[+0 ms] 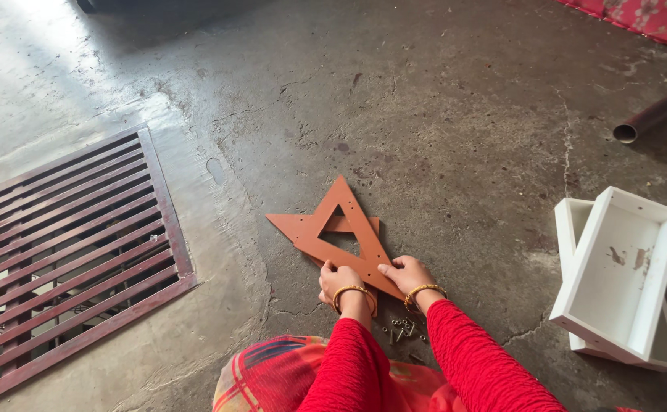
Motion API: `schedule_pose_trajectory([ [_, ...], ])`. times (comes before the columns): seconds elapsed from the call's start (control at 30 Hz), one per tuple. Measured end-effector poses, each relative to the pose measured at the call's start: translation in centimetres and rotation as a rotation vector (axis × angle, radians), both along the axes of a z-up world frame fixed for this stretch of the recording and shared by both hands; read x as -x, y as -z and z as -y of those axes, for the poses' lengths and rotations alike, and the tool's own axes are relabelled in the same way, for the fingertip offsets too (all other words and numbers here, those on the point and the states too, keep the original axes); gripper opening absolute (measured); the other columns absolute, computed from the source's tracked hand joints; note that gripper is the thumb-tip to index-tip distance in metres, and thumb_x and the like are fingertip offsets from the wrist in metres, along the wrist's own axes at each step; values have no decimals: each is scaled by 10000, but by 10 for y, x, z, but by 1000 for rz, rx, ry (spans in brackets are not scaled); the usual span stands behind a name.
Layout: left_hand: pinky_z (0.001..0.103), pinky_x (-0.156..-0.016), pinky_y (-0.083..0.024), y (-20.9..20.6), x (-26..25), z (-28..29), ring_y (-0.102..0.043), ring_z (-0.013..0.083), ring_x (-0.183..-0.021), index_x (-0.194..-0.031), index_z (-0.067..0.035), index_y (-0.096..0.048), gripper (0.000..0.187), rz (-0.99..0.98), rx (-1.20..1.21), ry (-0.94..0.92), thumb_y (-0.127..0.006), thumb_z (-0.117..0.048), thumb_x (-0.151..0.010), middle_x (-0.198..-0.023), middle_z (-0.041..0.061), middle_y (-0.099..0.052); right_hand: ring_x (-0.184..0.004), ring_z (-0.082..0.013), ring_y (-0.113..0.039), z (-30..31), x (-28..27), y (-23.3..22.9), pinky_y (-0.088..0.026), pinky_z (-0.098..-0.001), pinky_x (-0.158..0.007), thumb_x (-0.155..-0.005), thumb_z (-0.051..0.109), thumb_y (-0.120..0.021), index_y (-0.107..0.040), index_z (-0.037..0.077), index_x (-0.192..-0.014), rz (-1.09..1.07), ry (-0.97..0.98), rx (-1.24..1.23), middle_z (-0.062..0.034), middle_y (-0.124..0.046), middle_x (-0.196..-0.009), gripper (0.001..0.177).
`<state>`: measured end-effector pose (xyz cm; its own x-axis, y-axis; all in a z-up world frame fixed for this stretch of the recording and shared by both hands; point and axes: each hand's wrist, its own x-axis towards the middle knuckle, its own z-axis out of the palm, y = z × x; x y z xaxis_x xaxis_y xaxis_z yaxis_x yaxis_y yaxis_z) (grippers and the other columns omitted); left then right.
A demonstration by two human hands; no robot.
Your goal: The person disassembles a small two-tier wooden shelf by hand, removing screws and separating the white trays from the orange side frames. The person then sets the components aside on the floor.
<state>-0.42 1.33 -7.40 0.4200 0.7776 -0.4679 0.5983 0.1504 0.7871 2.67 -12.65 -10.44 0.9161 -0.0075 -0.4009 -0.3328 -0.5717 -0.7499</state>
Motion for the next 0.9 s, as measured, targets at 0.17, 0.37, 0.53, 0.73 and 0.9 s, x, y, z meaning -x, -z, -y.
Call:
schedule_pose_trajectory([
  [0.17,398,-1034,-465,-7,-3,13,-610,298,-1216,-1266,-144,-727,409,99,-130,45,-569,-188,-892,-1151,107,-772,-784,-130,-703,-10,8,-28,-566,-331,-701,-912,359,-724,-767,25,-1055,57,51,-541,-81,-800,-918,366],
  [0.37,358,-988,-534,-23,-7,51,-730,235,-1140,-1338,-98,-670,459,534,93,522,-599,-358,-966,-1224,112,-768,-739,-273,-694,26,47,-84,-526,-410,-676,-941,304,-676,-663,23,-1038,680,225,-53,-134,-709,-850,298],
  [0.53,354,-1060,-482,-53,9,99,-606,242,-1324,-1486,-123,-542,631,601,166,984,-670,-410,-939,-1375,121,-664,-967,-367,-632,63,84,-104,-500,-472,-810,-987,197,-587,-628,21,-1149,974,269,135,-191,-635,-1063,243],
  [0.73,369,-1094,-459,-65,16,96,-539,255,-1381,-1546,-120,-417,809,600,70,1098,-771,-354,-858,-1535,109,-533,-951,-384,-606,63,109,-69,-487,-490,-789,-979,162,-595,-579,21,-1183,932,293,169,-184,-599,-1034,249],
  [0.9,353,-1106,-460,-60,15,99,-558,247,-1386,-1552,-97,-416,839,622,99,1132,-816,-238,-828,-1500,115,-578,-939,-373,-609,60,114,-50,-497,-481,-782,-959,143,-603,-559,17,-1162,920,272,228,-170,-589,-1028,243],
])
